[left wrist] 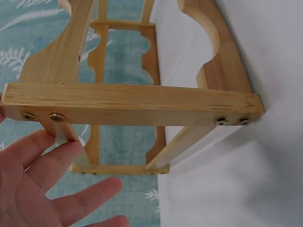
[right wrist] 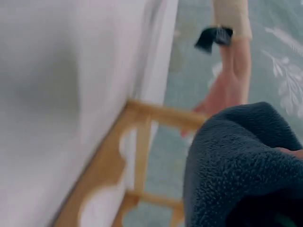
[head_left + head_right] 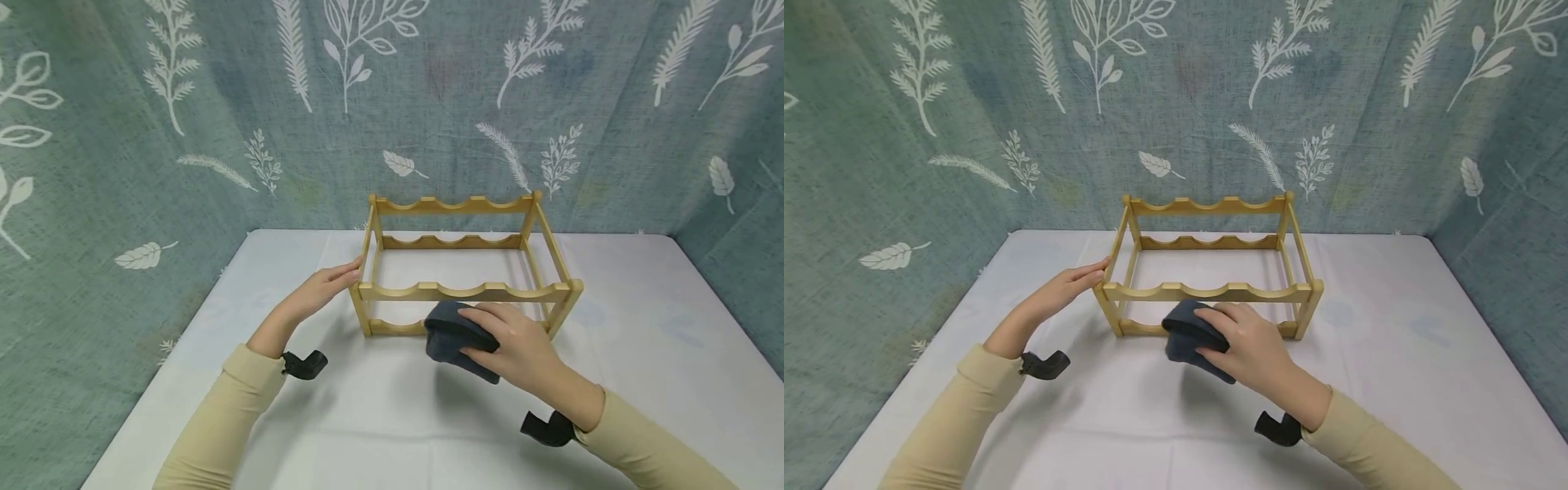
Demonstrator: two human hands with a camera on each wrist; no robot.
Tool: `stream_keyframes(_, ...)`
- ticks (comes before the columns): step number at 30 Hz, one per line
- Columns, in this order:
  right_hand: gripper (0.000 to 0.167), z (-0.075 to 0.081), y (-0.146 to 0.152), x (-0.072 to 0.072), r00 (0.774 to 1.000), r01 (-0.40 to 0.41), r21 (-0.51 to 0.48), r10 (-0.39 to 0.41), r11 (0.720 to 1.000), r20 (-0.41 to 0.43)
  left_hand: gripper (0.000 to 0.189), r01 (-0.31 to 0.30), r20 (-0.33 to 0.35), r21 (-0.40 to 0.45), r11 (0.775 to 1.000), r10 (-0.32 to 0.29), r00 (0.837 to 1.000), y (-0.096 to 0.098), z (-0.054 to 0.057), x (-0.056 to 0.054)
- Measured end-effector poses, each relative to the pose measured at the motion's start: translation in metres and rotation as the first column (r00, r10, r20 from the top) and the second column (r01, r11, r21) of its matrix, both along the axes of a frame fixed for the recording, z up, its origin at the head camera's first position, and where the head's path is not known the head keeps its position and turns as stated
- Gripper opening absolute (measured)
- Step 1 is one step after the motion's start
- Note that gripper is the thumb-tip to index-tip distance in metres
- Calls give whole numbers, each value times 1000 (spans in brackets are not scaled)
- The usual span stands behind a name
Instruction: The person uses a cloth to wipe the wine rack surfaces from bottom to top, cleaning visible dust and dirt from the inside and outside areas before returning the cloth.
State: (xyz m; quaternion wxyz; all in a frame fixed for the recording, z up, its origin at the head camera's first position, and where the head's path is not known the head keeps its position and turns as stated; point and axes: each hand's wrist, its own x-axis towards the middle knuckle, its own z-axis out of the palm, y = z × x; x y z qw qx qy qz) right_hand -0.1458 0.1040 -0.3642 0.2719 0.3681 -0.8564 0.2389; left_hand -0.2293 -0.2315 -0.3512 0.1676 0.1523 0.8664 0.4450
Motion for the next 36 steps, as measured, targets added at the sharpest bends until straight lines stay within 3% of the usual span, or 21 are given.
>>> stream_keyframes(8,49,4,-74,-21,989,-134,-28,135,991,54,63,13,15,-6,1000,-13,1000,-2,2,0)
stream_keyframes(14,50,-1,-110,-30,989,-144,-21,144,989,26,61,36,34,-25,999,-35,999,-5,3,-1)
stream_keyframes(19,49,-20,-123,-32,992,-113,79,107,990,73,61,35,47,-25,999,-34,998,-5,5,-1)
stream_keyframes(23,48,-44,-126,-32,985,-109,197,79,974,153,59,23,53,-34,999,-21,998,-5,5,-1)
stream_keyframes(27,49,-59,-127,-35,980,-103,244,57,964,189,58,20,53,-39,999,-18,998,-4,4,-1)
stream_keyframes(31,48,-52,-126,-35,983,-85,224,45,971,175,58,17,46,-48,999,-15,999,-3,6,0)
stream_keyframes(36,49,-29,-123,-32,991,-87,113,75,990,111,61,9,48,-66,998,-6,999,-3,7,2)
